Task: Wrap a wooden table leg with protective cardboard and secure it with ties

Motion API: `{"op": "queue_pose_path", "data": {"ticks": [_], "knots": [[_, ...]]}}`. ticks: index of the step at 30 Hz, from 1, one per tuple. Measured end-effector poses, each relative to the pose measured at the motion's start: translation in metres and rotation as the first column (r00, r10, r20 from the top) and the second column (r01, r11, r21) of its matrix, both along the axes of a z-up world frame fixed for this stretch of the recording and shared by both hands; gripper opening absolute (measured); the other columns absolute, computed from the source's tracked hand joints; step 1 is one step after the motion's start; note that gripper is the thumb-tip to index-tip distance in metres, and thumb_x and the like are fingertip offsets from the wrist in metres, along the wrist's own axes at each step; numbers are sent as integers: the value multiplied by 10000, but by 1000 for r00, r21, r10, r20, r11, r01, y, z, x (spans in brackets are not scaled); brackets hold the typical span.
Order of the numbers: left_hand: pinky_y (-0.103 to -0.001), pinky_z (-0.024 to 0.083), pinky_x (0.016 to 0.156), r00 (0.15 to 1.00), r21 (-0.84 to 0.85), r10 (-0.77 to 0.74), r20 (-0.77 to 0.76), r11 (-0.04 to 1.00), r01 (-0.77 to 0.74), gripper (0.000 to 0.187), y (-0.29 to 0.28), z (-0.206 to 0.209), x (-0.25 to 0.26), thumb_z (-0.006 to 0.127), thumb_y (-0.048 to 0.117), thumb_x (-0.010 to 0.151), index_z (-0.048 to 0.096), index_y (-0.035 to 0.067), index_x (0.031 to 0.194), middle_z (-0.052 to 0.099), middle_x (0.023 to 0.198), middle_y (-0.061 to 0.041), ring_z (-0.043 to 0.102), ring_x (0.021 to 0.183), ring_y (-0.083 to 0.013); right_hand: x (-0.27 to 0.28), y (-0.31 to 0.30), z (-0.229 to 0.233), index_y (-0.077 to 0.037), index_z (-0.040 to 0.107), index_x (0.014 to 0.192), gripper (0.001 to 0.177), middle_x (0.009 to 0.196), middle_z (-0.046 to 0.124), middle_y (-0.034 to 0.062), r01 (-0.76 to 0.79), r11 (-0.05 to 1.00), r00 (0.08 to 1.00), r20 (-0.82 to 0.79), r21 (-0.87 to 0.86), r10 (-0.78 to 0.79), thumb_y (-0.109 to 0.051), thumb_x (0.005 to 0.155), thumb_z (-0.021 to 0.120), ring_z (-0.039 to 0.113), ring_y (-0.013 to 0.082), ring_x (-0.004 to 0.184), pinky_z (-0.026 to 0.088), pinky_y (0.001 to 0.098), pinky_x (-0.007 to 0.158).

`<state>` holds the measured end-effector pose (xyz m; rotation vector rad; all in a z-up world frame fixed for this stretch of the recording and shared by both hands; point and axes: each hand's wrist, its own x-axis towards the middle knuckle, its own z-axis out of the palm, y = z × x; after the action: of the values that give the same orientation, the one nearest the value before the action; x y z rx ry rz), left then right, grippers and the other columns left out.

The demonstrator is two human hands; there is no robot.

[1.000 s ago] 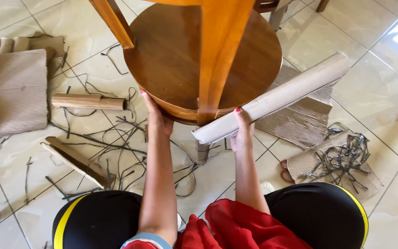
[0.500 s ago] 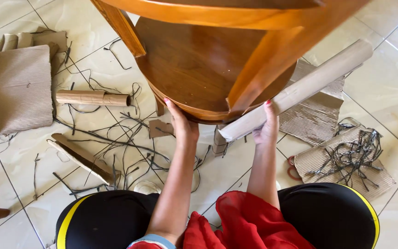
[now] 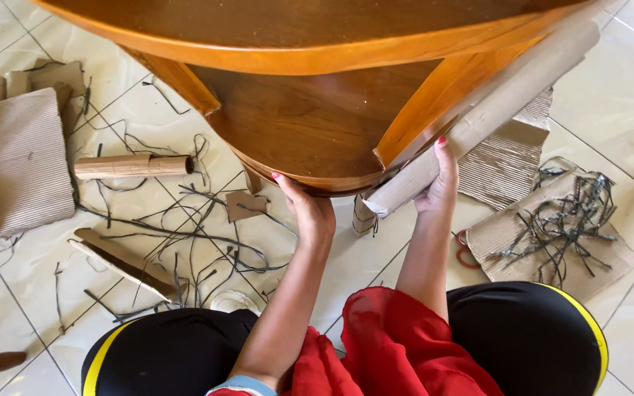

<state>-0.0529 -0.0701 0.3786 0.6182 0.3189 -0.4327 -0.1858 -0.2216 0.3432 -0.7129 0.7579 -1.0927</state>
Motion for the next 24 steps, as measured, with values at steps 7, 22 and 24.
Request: {"op": "queue_pose_path", "data": {"ticks": [7, 22, 24], "knots": [[-594, 343, 1179, 1000, -29, -20, -4, 999, 20, 835, -17, -3, -28, 640, 603, 956, 338, 156, 1592, 351, 1603, -191, 428, 1411, -360, -10, 25, 17, -154, 773, 1043, 355, 894, 706, 64, 147, 989, 989, 2, -34, -147, -355, 761, 851, 715, 185, 795, 608, 347, 771], [-597, 348, 1156, 467, 790, -877, 109, 362, 495, 1150, 14, -38, 7, 39, 866, 916, 305, -113, 1458, 499, 1414, -384, 443, 1393, -498, 56, 101, -16, -74, 723, 1065, 372, 914, 698, 108, 569, 822, 813, 144, 16, -565, -319, 812, 842, 672, 193, 756, 568, 378, 697], [-595, 407, 1104, 296, 850, -953, 71, 213, 482, 1191, 39, 15, 21, -28, 831, 907, 341, -121, 1519, 536, 1443, -333, 424, 1424, -481, 69, 119, -5, -64, 703, 1070, 382, 898, 700, 109, 540, 842, 829, 162, 22, -536, -328, 823, 826, 684, 197, 732, 579, 383, 663]]}}
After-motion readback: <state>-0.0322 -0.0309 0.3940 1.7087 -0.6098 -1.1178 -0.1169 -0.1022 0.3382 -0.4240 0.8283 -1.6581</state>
